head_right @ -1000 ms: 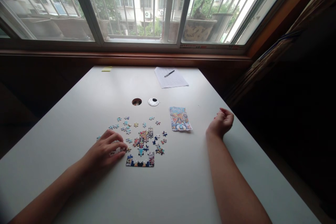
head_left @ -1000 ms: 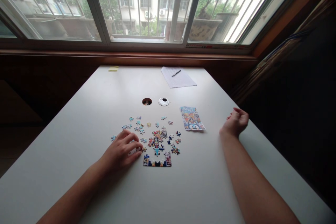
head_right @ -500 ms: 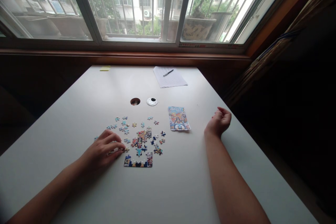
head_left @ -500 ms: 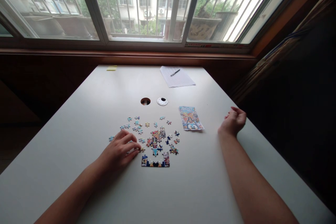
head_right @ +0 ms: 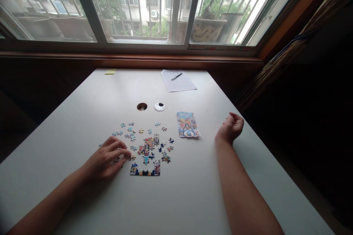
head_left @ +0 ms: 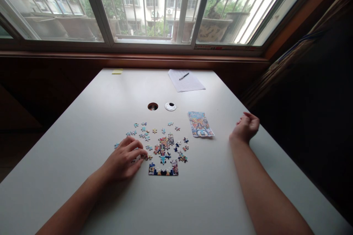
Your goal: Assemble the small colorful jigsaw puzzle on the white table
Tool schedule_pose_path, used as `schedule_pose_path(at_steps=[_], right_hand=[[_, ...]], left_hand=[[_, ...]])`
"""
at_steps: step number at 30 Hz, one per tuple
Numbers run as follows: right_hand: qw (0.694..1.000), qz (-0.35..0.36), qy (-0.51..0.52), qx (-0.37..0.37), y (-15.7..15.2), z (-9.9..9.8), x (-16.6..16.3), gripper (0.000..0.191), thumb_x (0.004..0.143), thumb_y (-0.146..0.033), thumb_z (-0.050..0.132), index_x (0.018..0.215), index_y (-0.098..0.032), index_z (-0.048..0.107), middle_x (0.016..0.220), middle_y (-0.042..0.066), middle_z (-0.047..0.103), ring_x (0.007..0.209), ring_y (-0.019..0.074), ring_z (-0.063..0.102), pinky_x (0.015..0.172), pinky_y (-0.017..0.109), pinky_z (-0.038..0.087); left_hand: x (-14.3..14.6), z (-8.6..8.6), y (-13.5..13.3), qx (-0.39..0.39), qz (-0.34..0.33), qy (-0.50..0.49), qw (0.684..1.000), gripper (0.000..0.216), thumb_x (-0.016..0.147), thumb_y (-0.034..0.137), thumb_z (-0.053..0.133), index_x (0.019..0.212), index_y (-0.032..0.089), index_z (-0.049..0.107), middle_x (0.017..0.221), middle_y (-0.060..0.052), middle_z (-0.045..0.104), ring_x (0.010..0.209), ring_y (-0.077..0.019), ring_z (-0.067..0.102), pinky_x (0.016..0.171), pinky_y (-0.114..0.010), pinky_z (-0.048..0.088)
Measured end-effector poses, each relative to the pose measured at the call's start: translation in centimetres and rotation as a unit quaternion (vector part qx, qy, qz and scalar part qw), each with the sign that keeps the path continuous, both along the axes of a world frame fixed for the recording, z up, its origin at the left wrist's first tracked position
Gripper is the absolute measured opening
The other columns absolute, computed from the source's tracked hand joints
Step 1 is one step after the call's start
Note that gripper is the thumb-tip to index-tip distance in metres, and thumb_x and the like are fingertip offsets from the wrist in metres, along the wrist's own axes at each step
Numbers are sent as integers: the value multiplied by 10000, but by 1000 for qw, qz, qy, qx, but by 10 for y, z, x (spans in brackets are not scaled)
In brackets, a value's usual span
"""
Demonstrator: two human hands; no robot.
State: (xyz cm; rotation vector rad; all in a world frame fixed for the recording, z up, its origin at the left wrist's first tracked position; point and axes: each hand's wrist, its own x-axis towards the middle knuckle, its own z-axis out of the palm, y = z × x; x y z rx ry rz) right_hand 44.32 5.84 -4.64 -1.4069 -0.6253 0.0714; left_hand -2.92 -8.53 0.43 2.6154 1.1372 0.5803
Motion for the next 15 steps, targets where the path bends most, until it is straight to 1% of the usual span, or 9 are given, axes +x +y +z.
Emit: schedule_pose_path(at_steps=[6,15], right_hand=[[1000,6,0,7,0,0,0,181,791,-191,487,945,-206,581,717,-37,475,562,118,410,484,233,333],[1000,5,5,12,-1,1,-2,225,778,-184,475,966,-188,599,714,-45,477,567,104,409,490,216,329]], left_hand=[[-1,-1,1,13,1,-5,1000,256,901,152,577,1113,239,690,1030,-74,637,993,-237,512,918,-412,468],[0,-5,2,18,2,-4,1000,202,902,195,616,1080,252,694,1014,-63,636,991,-235,518,919,-402,463]])
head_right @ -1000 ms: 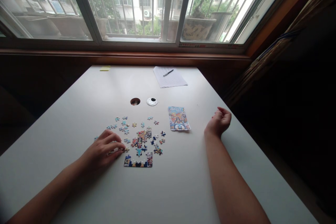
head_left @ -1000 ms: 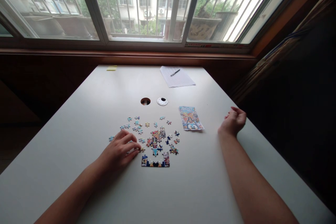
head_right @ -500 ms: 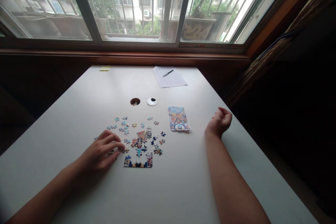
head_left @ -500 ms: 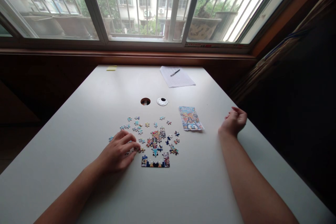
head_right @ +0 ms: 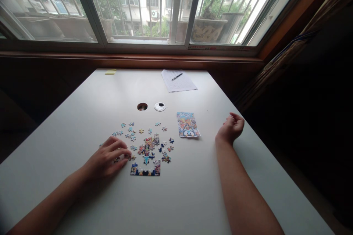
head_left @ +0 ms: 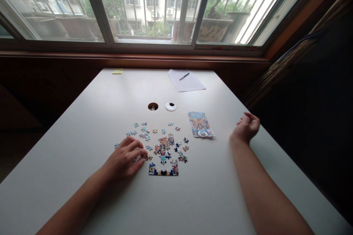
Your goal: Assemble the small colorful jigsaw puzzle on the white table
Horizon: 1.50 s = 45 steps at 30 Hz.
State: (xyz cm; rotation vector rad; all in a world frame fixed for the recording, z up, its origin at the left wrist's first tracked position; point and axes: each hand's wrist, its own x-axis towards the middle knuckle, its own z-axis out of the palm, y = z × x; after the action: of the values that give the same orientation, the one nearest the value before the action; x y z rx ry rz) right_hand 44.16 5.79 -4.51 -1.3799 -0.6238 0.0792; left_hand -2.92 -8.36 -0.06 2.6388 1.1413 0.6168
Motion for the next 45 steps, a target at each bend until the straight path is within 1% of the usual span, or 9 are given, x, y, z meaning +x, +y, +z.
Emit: schedule_pose_path(at_steps=[5,13,32,45], right_hand=[[1000,1,5,1,0,1,0,223,778,-188,479,965,-183,599,703,-47,477,554,100,405,481,214,322],[1000,1,4,-5,-1,3,-1,228,772,-206,478,962,-182,601,707,-47,477,553,99,411,488,218,336],[1000,4,-5,-14,-2,3,-3,211,799,-226,482,973,-187,596,719,-44,474,566,104,413,489,216,337],[1000,9,-3,2,1,-2,0,211,788,-206,483,962,-186,601,710,-43,483,562,96,407,481,200,329]], left_hand=[[2,-3,0,5,-1,1,1000,164,918,214,621,1063,238,694,1013,-68,634,1002,-238,506,918,-405,457],[0,-11,3,17,-9,5,1000,159,922,237,631,1069,238,691,1015,-69,635,1000,-237,506,899,-398,468],[2,-10,3,17,-8,4,1000,146,933,240,616,1050,235,704,1002,-68,646,992,-233,518,884,-395,483],[2,-10,3,7,-9,7,1000,151,930,234,623,1063,247,693,1010,-60,641,1003,-235,508,893,-391,474]])
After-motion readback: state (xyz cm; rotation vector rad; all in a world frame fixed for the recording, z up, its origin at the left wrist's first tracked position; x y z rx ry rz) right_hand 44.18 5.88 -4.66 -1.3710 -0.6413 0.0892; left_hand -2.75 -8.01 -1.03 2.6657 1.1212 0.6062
